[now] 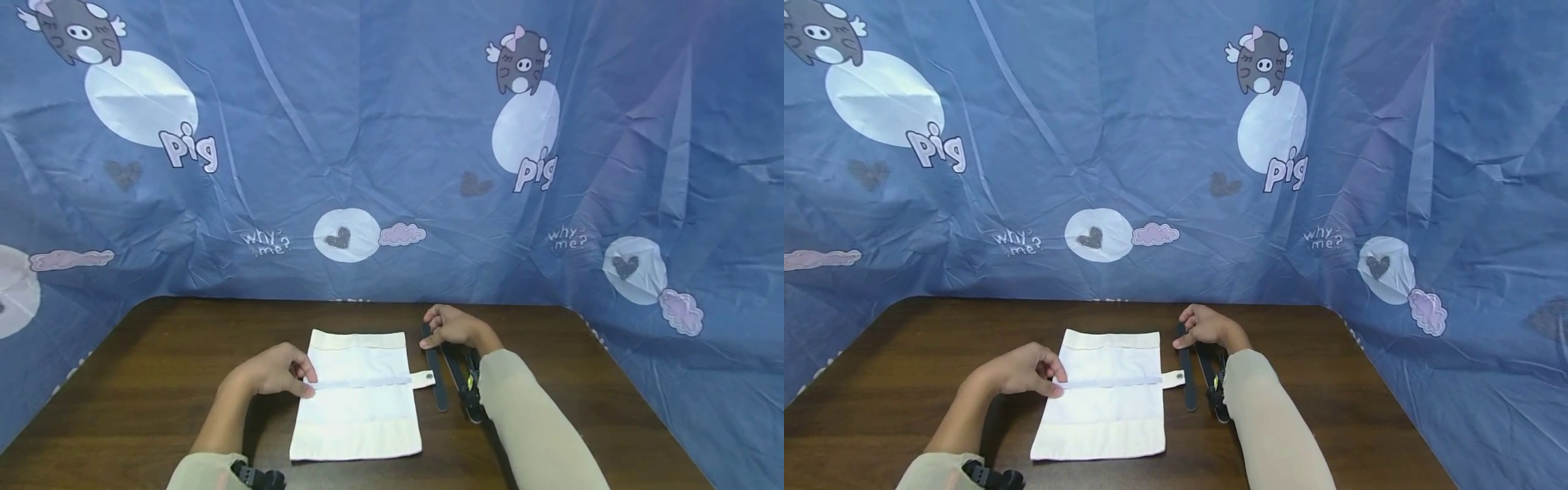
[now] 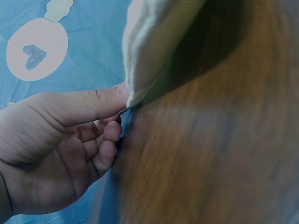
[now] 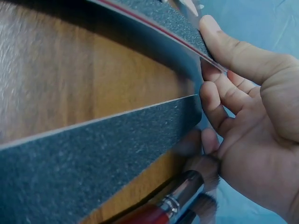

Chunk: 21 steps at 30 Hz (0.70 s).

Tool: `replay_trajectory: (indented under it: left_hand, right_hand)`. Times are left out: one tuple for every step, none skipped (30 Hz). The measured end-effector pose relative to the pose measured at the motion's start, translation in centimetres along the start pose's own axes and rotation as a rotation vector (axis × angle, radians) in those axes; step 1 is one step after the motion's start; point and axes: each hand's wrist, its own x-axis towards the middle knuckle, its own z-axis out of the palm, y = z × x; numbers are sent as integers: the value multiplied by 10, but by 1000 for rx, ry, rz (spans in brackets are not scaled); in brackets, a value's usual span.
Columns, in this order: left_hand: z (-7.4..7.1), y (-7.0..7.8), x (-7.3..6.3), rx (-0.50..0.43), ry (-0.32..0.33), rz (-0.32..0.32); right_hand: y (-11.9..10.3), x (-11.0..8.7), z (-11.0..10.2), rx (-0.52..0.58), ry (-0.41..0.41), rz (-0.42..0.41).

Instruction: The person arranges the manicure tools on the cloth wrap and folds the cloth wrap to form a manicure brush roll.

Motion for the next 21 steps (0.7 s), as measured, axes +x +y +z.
replay_trajectory:
  left_hand:
    - [0, 0, 0, -1, 0, 5]
    - [0, 0, 0, -1, 0, 6]
    - [0, 0, 0, 2, -1, 5]
    - [0, 0, 0, 2, -2, 6]
    - [-1, -1, 0, 1, -3, 8]
    - [-1, -1, 0, 0, -4, 7]
    - [-1, -1, 0, -2, -4, 7]
    - [-1, -1, 0, -3, -5, 8]
    - [-1, -1, 0, -5, -5, 12]
    - [-1, -1, 0, -10, -6, 18]
    - [0, -2, 0, -17, -8, 23]
    - [0, -2, -1, -25, -9, 31]
    - [0, -2, -1, -34, -10, 41]
    - [0, -2, -1, -39, -13, 49]
    - [0, -2, -2, -48, -16, 55]
    - [0, -3, -2, -53, -19, 60]
    - [0, -3, -2, -58, -20, 64]
    - [0, -3, -2, -59, -19, 65]
    - [0, -3, -2, -55, -18, 68]
    - [1, -3, -1, -50, -17, 68]
    - [2, -3, -1, -49, -16, 67]
  right_hand:
    - [-1, -1, 0, 18, -2, -5]
    - [-1, -1, 0, 33, -2, -12]
    - [-3, -2, 0, 53, -2, -18]
    - [-4, -2, 0, 63, 4, -25]
    - [-4, -2, 0, 79, 9, -39]
    - [-5, -1, 0, 99, 16, -53]
    - [-6, -1, -1, 116, 22, -66]
    - [-8, -1, -1, 135, 29, -80]
    - [-9, -1, -1, 149, 38, -93]
    - [-11, -1, -1, 160, 46, -106]
    - [-12, -1, -2, 178, 49, -116]
    - [-15, -2, -2, 189, 53, -123]
    - [-18, -2, -3, 196, 56, -132]
    - [-21, -3, -4, 205, 58, -142]
    - [-24, -4, -5, 210, 60, -146]
    - [-28, -5, -6, 212, 65, -153]
    - [-32, -6, -8, 216, 73, -156]
    - [-36, -7, -9, 219, 81, -160]
    - [-40, -7, -11, 219, 94, -163]
    - [-45, -8, -13, 220, 106, -166]
    - [-49, -9, -14, 221, 117, -168]
